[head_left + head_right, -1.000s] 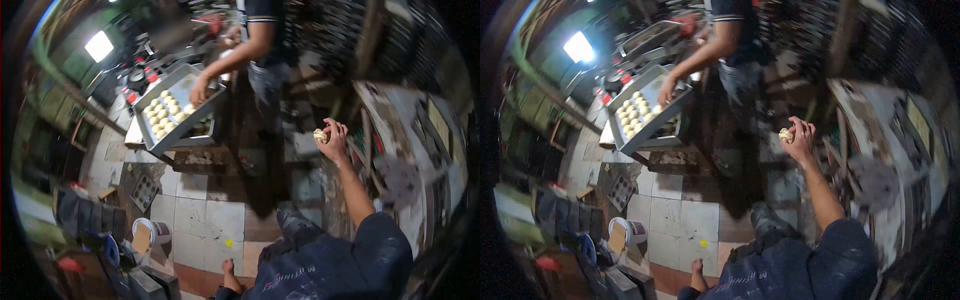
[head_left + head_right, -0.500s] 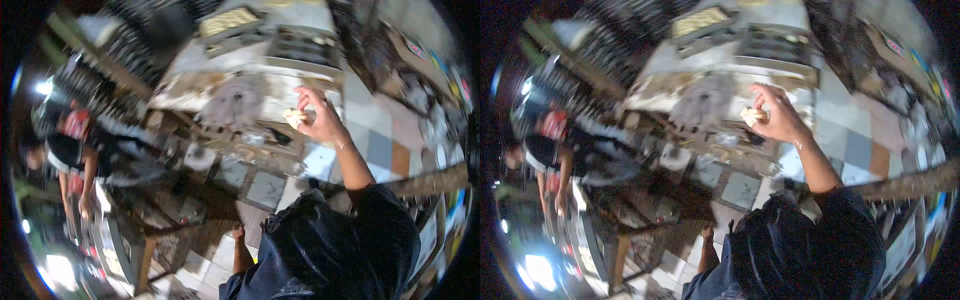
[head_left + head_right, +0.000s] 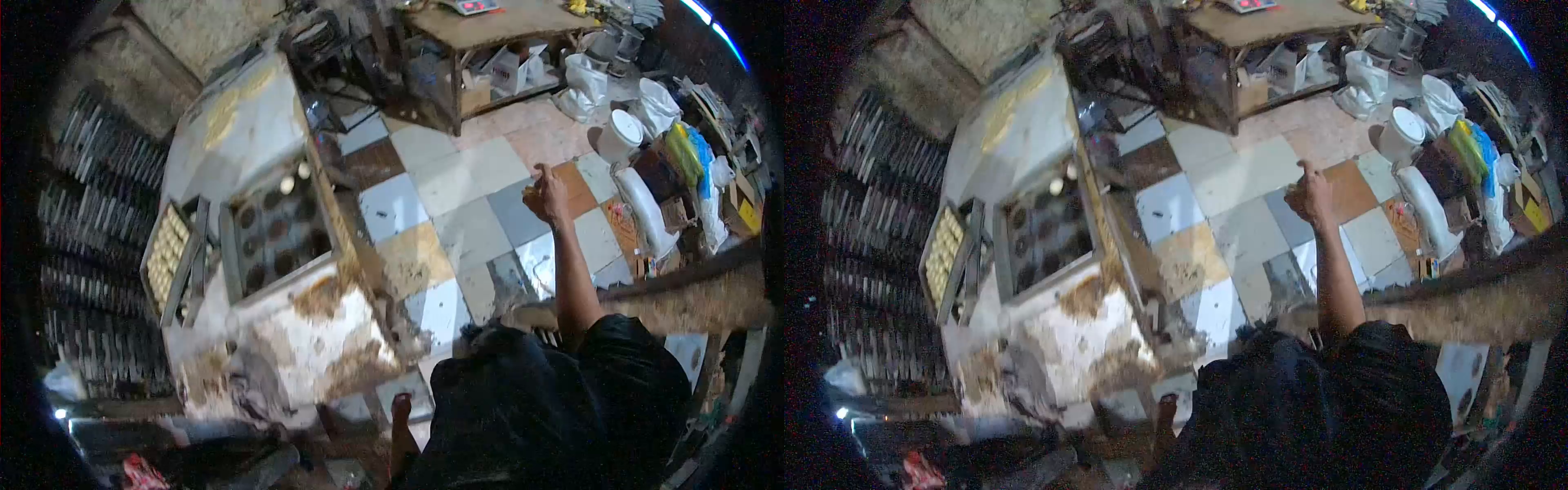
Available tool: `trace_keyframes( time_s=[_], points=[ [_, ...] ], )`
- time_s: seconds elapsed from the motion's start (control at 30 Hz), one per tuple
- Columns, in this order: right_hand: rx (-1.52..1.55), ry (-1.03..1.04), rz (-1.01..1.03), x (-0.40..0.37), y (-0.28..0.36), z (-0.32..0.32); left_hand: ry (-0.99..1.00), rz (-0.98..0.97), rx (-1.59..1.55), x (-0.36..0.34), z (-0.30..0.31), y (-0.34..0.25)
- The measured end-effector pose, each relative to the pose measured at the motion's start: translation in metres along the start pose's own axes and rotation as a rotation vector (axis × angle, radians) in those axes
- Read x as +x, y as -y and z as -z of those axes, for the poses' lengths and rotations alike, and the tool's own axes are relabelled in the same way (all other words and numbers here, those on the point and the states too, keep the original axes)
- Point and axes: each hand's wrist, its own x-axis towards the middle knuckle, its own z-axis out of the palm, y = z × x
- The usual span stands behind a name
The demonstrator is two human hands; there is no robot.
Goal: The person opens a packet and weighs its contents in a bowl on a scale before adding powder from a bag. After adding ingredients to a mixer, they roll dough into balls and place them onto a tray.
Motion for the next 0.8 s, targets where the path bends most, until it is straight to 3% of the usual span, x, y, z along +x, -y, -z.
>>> trace_keyframes(
  time_s=[0.03,0.1,0.13,0.2,0.23,0.3,0.37,0.4,0.47,0.6,0.7,0.8],
  points=[
    [0.043,0.044,-0.104,0.012,-0.013,-0.006,0.06,0.072,-0.103,0.014,0.002,-0.012],
    [0.14,0.07,-0.223,0.034,-0.034,-0.021,-0.385,0.025,0.169,0.025,-0.018,-0.041],
    [0.188,0.05,-0.236,0.044,-0.046,-0.029,0.058,0.224,-0.326,0.053,-0.013,-0.028],
    [0.317,-0.052,-0.06,0.063,-0.081,-0.055,0.187,0.383,-0.506,0.125,-0.015,-0.032],
    [0.182,-0.049,-0.086,0.074,-0.112,-0.078,0.218,0.474,-0.589,0.166,-0.016,-0.038],
    [0.249,0.166,-0.231,0.097,-0.143,-0.084,0.265,0.636,-0.723,0.243,-0.015,-0.047],
    [0.1,0.158,-0.152,0.109,-0.168,-0.097,0.276,0.692,-0.786,0.312,-0.01,-0.046],
    [0.06,0.108,-0.099,0.111,-0.192,-0.109,0.281,0.679,-0.797,0.346,-0.006,-0.043],
    [-0.024,0.186,-0.269,0.119,-0.207,-0.11,0.316,0.605,-0.768,0.411,0.007,-0.033],
    [-0.152,0.18,-0.488,0.104,-0.301,-0.114,0.466,0.41,-0.693,0.517,0.03,-0.044],
    [-0.071,0.018,-0.872,0.073,-0.343,-0.102,0.538,0.25,-0.577,0.585,0.052,-0.037],
    [-0.104,-0.057,-1.071,0.048,-0.363,-0.083,0.575,-0.023,-0.315,0.697,0.071,-0.028]
  ],
)
